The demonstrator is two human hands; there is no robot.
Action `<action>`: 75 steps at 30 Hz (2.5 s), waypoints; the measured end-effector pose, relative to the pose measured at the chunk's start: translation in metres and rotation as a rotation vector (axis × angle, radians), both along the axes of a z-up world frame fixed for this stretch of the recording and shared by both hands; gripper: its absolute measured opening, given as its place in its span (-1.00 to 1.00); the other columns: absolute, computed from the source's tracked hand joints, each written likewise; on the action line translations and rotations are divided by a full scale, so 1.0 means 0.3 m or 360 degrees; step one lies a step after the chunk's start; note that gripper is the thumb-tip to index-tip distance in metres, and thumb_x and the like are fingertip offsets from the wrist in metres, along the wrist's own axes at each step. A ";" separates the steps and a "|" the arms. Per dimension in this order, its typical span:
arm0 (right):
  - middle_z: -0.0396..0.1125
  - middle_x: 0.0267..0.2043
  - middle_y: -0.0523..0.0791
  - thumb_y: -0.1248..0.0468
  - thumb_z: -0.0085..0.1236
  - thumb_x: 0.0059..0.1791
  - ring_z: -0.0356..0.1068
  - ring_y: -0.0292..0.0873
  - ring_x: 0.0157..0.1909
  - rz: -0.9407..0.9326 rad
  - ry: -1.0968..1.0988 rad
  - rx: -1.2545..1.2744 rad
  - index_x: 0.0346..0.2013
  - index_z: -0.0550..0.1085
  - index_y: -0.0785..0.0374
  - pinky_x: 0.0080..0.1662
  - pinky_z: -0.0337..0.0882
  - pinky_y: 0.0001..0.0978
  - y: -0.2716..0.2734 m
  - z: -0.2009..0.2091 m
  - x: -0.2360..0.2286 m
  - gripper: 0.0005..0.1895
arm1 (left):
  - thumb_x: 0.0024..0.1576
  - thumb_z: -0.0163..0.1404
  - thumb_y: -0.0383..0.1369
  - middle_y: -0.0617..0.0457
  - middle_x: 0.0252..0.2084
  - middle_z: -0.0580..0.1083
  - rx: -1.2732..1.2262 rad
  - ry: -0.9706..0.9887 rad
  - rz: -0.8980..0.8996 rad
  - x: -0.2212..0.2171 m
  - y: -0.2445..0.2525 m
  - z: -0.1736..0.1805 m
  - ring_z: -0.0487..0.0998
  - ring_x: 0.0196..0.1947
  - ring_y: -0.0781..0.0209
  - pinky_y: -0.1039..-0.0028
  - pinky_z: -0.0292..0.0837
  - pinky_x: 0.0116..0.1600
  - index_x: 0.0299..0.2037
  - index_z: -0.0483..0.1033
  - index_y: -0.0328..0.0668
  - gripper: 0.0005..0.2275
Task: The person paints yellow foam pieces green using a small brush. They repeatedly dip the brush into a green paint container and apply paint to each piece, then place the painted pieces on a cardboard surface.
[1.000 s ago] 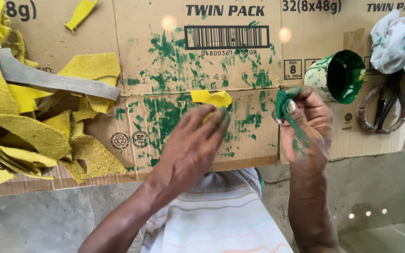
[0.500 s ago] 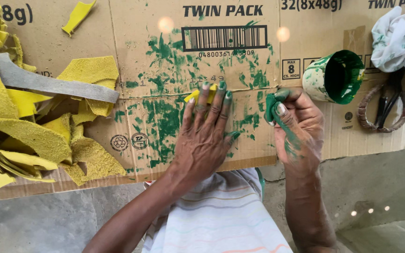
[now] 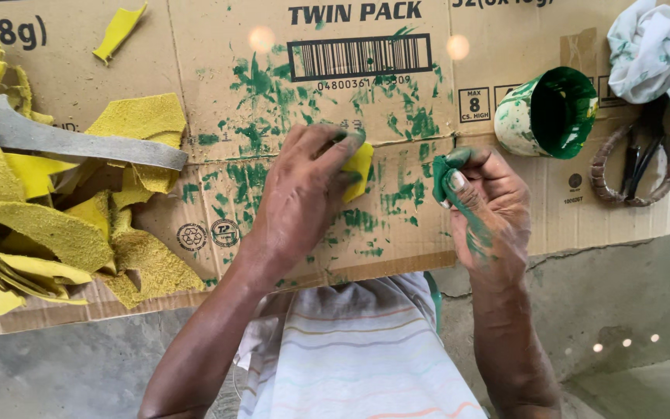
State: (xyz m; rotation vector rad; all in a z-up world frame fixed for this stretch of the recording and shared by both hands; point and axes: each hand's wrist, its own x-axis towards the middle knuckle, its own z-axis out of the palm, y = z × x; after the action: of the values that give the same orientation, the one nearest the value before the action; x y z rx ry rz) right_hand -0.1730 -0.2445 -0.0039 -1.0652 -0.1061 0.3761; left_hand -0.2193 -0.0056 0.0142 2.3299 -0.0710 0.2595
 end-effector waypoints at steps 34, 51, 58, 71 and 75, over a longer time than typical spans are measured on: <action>0.45 -0.02 -0.06 0.41 0.09 0.17 0.49 -0.19 0.02 0.0155 0.0441 0.0452 0.03 0.40 0.37 0.38 0.36 -0.12 0.186 -0.105 0.062 -0.85 | 0.31 -0.21 -0.22 -0.28 0.56 -0.05 0.0744 0.0407 -0.0233 -0.175 -0.101 -0.090 -0.19 0.58 -0.11 0.06 -0.38 0.56 0.49 -0.06 -0.41 -0.40; 0.44 -0.09 -0.04 0.37 0.20 0.11 0.45 -0.13 -0.07 0.0088 0.0445 0.0610 0.08 0.40 0.34 0.15 0.46 -0.16 0.093 -0.094 0.077 -0.72 | 0.18 0.18 -0.49 -0.20 0.03 0.43 0.0034 -0.0010 0.0194 -0.005 -0.066 -0.021 0.43 0.04 -0.08 0.10 0.36 0.16 0.10 0.43 -0.42 -0.68; 0.43 -0.16 -0.02 0.37 0.20 0.16 0.45 -0.19 -0.13 0.0009 0.0163 0.0449 0.08 0.40 0.39 0.09 0.45 -0.24 0.006 -0.036 0.040 -0.76 | 0.08 0.15 -0.52 -0.09 -0.19 0.47 0.0005 0.0233 0.0155 0.055 -0.052 0.035 0.48 -0.14 -0.03 0.16 0.38 -0.02 -0.14 0.54 -0.32 -0.83; 0.38 -0.13 -0.15 0.39 0.21 0.14 0.28 -0.39 -0.21 -0.0202 -0.0458 -0.0964 -0.04 0.46 0.35 -0.18 0.33 -0.56 0.029 -0.032 0.002 -0.86 | -0.13 0.05 -0.65 -0.14 -0.01 0.45 0.0331 0.0057 -0.0229 -0.006 -0.029 0.017 0.47 0.02 -0.10 0.15 0.41 0.15 0.07 0.60 -0.26 -0.52; 0.41 -0.15 -0.07 0.42 0.24 0.08 0.36 -0.25 -0.24 -0.0120 -0.1001 -0.1495 -0.10 0.51 0.35 -0.25 0.40 -0.44 0.099 -0.040 0.000 -0.88 | -0.09 0.06 -0.62 -0.14 -0.02 0.45 0.0219 0.0073 -0.0230 0.000 -0.017 0.014 0.46 0.03 -0.11 0.15 0.39 0.12 0.07 0.59 -0.30 -0.55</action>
State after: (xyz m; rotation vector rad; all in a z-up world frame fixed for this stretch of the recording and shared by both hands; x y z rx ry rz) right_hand -0.1729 -0.2147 -0.0159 -2.0890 -0.4792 -0.0187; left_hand -0.2193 -0.0107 0.0184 2.4523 -0.2407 0.1323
